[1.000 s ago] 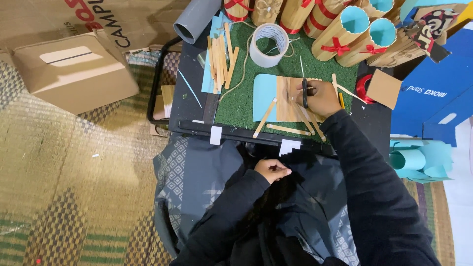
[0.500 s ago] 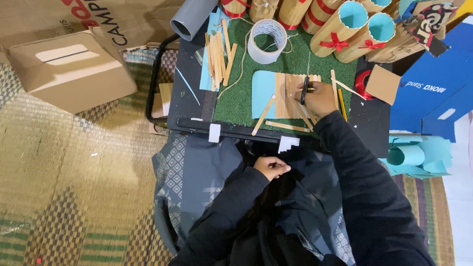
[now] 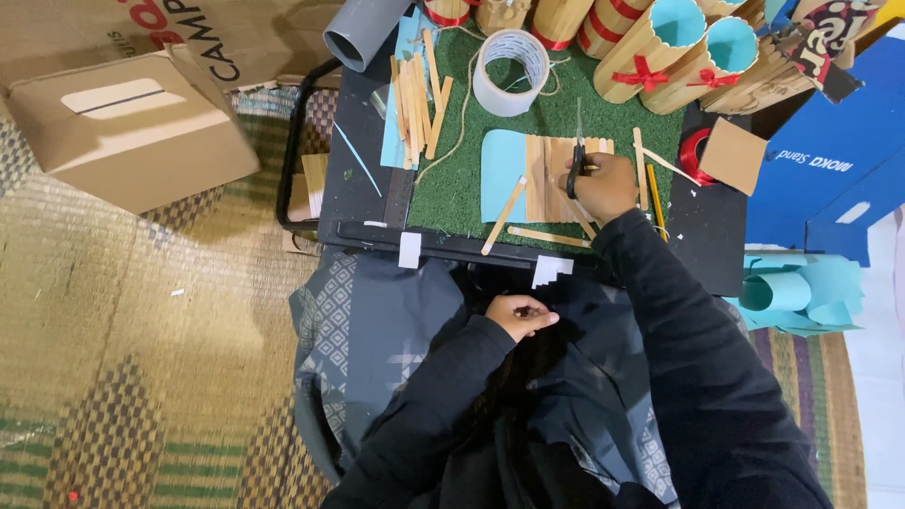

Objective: The person arranges wooden sticks on a light blue paper base, rolls them into a cylinder, and secures the shape. They then use scissors to trim the ends of the sticks for a neat finish.

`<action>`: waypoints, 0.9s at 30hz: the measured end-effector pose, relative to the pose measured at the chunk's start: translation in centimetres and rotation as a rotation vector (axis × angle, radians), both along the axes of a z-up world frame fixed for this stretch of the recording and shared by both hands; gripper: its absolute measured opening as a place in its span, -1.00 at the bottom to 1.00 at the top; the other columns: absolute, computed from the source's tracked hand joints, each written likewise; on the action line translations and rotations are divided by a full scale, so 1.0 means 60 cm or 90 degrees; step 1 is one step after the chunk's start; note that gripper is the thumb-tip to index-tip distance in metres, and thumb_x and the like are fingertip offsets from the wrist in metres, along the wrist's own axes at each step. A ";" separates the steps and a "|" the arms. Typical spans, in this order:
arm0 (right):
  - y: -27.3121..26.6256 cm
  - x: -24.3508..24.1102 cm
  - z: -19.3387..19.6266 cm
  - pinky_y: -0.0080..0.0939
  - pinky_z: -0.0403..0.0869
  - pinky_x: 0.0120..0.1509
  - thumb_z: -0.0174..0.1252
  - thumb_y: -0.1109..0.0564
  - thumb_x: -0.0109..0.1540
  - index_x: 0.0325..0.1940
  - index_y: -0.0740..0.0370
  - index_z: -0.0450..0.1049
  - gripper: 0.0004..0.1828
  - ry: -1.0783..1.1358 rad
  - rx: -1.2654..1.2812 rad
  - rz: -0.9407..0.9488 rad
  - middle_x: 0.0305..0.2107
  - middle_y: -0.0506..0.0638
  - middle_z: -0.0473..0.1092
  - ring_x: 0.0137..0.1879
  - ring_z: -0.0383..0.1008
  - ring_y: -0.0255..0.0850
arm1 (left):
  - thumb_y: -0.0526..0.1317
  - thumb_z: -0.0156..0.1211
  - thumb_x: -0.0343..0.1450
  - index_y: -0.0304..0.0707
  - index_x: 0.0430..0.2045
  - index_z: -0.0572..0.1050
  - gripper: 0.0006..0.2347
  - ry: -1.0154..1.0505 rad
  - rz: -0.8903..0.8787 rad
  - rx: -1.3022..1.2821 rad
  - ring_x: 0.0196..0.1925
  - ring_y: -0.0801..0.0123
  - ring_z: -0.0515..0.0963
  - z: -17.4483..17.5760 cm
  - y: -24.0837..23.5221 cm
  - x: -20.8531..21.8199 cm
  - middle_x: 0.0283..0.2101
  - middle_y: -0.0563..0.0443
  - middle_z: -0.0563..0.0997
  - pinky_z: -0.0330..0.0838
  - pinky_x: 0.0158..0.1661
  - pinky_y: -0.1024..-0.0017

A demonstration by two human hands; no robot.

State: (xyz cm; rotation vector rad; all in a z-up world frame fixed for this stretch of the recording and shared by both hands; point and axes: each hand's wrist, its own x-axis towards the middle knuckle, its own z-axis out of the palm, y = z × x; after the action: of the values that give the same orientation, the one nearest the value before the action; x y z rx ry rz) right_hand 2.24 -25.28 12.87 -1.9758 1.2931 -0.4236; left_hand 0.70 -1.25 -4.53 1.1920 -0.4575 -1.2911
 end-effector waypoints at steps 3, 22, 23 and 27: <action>0.005 0.006 0.020 -0.24 0.53 -0.22 0.44 0.04 0.09 -0.10 0.10 0.67 -0.69 0.034 -0.012 -0.007 -0.55 -0.05 0.53 -0.35 0.57 -0.21 | -0.17 0.62 0.25 -0.33 -0.40 0.66 -0.75 -0.003 0.000 -0.003 -0.39 0.41 0.65 -0.016 -0.003 -0.004 -0.43 -0.10 0.62 0.67 -0.41 0.60; -0.032 -0.038 0.036 -0.15 0.26 0.10 0.30 -0.16 0.13 0.08 -0.25 0.58 -0.58 0.185 -0.122 0.040 -0.30 -0.22 0.58 0.04 0.58 -0.17 | -0.18 0.62 0.24 -0.32 -0.38 0.67 -0.75 -0.040 0.034 -0.006 -0.42 0.40 0.63 -0.027 -0.001 -0.002 -0.45 -0.08 0.62 0.67 -0.42 0.57; -0.034 -0.050 0.037 -0.30 0.36 -0.08 0.44 -0.04 0.07 0.01 -0.05 0.58 -0.56 -0.010 -0.046 0.020 -0.39 -0.15 0.51 -0.16 0.51 -0.26 | -0.19 0.59 0.27 -0.34 -0.37 0.66 -0.76 -0.043 0.048 0.001 -0.41 0.38 0.65 -0.029 0.003 -0.002 -0.43 -0.11 0.62 0.68 -0.40 0.55; -0.010 -0.117 0.101 -0.46 0.45 -0.28 0.59 0.03 0.06 -0.02 0.16 0.58 -0.51 -0.206 -0.001 -0.012 -0.48 -0.07 0.44 -0.36 0.40 -0.38 | -0.09 0.48 0.38 -0.27 -0.36 0.67 -0.78 -0.227 0.099 -0.014 -0.41 0.27 0.69 -0.057 0.000 0.010 -0.47 -0.14 0.65 0.69 -0.40 0.43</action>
State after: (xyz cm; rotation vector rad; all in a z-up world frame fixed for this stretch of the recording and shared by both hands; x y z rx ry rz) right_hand -4.80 -25.89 18.91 -1.8071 1.1047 -0.7206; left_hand 1.32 -1.23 -7.95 1.4170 -0.6219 -0.9409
